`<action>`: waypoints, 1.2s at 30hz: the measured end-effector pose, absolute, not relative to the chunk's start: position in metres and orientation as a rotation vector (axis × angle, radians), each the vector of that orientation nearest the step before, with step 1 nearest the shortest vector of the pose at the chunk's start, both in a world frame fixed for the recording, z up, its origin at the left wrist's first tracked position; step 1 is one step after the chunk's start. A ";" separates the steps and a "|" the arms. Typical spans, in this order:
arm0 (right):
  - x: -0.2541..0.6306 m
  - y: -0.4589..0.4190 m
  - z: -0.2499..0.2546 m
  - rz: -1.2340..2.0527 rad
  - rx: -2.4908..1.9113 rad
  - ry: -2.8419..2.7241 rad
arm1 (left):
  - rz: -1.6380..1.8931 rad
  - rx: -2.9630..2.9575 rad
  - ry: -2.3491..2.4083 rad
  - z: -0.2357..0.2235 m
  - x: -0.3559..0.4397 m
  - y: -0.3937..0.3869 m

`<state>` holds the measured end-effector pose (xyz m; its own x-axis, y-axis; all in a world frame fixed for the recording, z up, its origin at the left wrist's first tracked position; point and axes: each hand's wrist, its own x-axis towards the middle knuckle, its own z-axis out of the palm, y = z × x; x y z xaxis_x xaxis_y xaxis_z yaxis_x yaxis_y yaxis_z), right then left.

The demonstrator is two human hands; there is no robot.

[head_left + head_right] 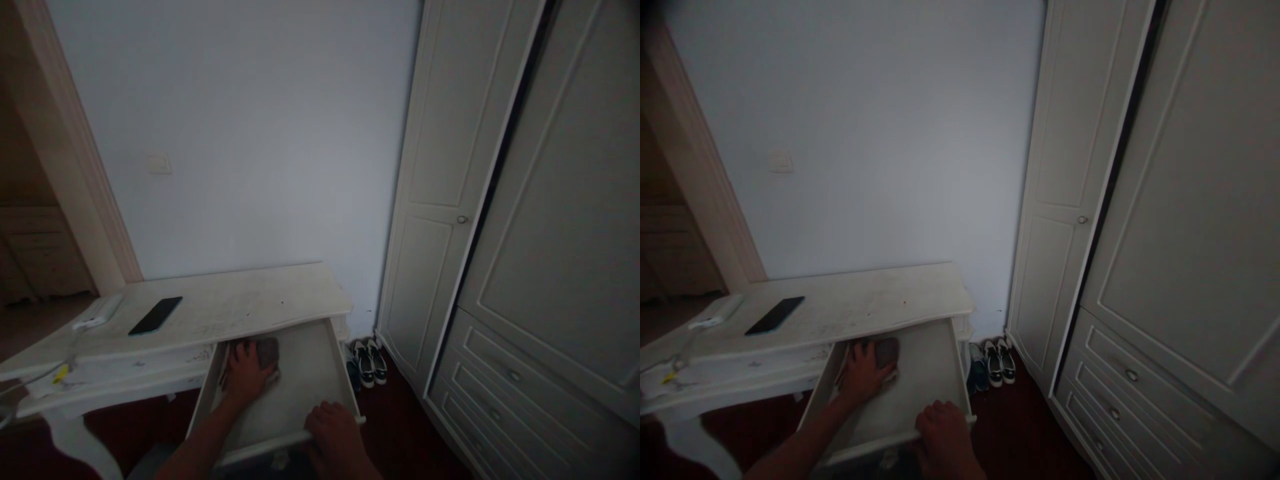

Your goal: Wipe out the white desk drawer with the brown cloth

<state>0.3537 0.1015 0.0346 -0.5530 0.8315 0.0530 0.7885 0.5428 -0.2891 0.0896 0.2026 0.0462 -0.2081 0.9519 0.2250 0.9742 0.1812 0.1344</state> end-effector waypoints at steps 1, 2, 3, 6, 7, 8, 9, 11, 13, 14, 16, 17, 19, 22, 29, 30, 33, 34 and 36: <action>0.354 0.102 0.032 0.322 -1.370 -2.607 | -0.390 -1.859 -2.370 0.046 0.096 0.207; 0.354 0.103 0.030 0.295 -1.360 -2.621 | -0.391 -1.844 -2.373 0.047 0.104 0.210; 0.354 0.105 0.027 0.267 -1.354 -2.638 | -0.384 -1.850 -2.366 0.050 0.112 0.214; 0.353 0.107 0.020 0.199 -1.338 -2.664 | -0.323 -1.909 -2.371 0.062 0.136 0.222; 0.353 0.107 0.019 0.188 -1.337 -2.668 | -0.299 -1.944 -2.367 0.067 0.143 0.224; 0.352 0.107 0.019 0.184 -1.337 -2.671 | -0.276 -1.984 -2.356 0.071 0.150 0.227; 0.352 0.106 0.020 0.186 -1.337 -2.671 | -0.253 -2.030 -2.339 0.075 0.157 0.229; 0.351 0.104 0.023 0.207 -1.331 -2.667 | -0.217 -2.148 -2.268 0.080 0.170 0.232; 0.352 0.102 0.026 0.229 -1.325 -2.646 | -0.181 -2.286 -2.175 0.084 0.184 0.230; 0.352 0.101 0.028 0.235 -1.323 -2.631 | -0.162 -2.363 -2.122 0.085 0.191 0.228; 0.353 0.099 0.029 0.243 -1.319 -2.613 | -0.125 -2.524 -2.008 0.086 0.206 0.220; 0.354 0.099 0.030 0.243 -1.314 -2.607 | -0.104 -2.603 -1.946 0.086 0.212 0.215; 0.356 0.098 0.031 0.235 -1.309 -2.592 | -0.055 -2.741 -1.822 0.087 0.219 0.205; 0.358 0.098 0.033 0.201 -1.303 -2.585 | 0.057 -2.858 -1.695 0.090 0.213 0.196; 0.359 0.096 0.035 0.115 -1.341 -2.593 | 0.426 -2.819 -1.768 0.096 0.140 0.188; 0.360 0.097 0.034 0.100 -1.344 -2.593 | 0.449 -2.783 -1.810 0.096 0.125 0.185; 0.361 0.098 0.031 0.064 -1.346 -2.595 | 0.418 -2.621 -1.946 0.095 0.081 0.173; 0.361 0.100 0.029 0.058 -1.351 -2.597 | 0.384 -2.560 -1.988 0.095 0.068 0.169; 0.362 0.102 0.025 0.053 -1.359 -2.605 | 0.297 -2.447 -2.058 0.095 0.052 0.164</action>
<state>0.3623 0.1023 0.0247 -0.5562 0.8151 0.1620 0.8079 0.5760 -0.1244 0.0521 0.1643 0.0951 0.1626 0.9691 -0.1854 0.9820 -0.1772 -0.0651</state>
